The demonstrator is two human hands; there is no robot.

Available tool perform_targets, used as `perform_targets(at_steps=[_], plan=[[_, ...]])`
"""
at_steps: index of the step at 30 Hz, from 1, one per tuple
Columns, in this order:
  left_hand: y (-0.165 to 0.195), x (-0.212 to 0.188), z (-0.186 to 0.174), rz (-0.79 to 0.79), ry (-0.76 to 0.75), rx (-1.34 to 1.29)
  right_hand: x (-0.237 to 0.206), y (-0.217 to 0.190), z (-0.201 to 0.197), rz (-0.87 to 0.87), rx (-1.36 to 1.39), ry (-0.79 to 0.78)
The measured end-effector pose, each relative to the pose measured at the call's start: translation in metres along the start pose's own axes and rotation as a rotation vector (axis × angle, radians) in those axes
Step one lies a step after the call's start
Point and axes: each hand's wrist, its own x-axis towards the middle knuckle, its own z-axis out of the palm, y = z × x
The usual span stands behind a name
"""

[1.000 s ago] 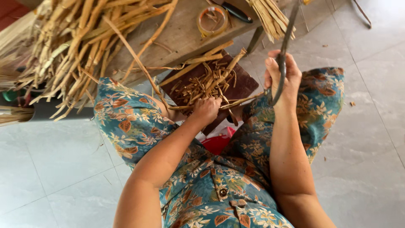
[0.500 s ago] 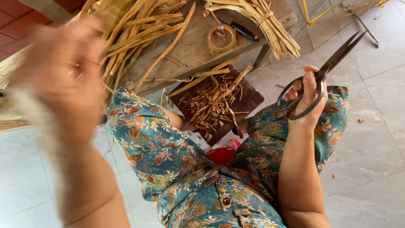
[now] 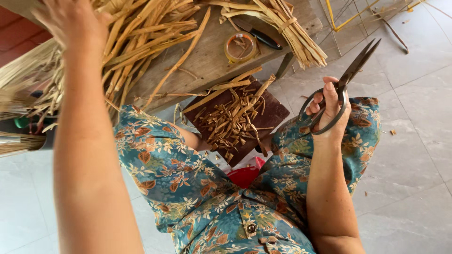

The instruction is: The person sits cross-legged on the floor and uses shears to cut long dried plant strips into short pieces. The cut pieces fall onto a small wooden board on the lap, while the uncut strips are gathered from a pile on a nearby table.

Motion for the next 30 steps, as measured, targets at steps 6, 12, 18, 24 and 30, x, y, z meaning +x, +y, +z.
perform_targets(at_steps=[6, 12, 18, 24, 30], plan=[[0.096, -0.077, 0.056, 0.218, -0.058, -0.499, 0.001, 0.003, -0.004, 0.085, 0.063, 0.027], [0.224, -0.151, 0.051, 0.504, -0.617, -0.749, 0.003, 0.009, -0.008, 0.108, 0.061, 0.035], [0.302, -0.211, 0.053, 0.341, -0.553, -0.976, 0.009, 0.019, -0.006, 0.125, 0.058, 0.041], [0.322, -0.222, 0.047, 0.297, -0.671, -0.767, 0.009, 0.018, 0.004, 0.168, 0.063, 0.027], [0.309, -0.201, 0.005, 0.231, -0.746, -0.822, 0.010, 0.024, 0.001, 0.151, 0.027, 0.004]])
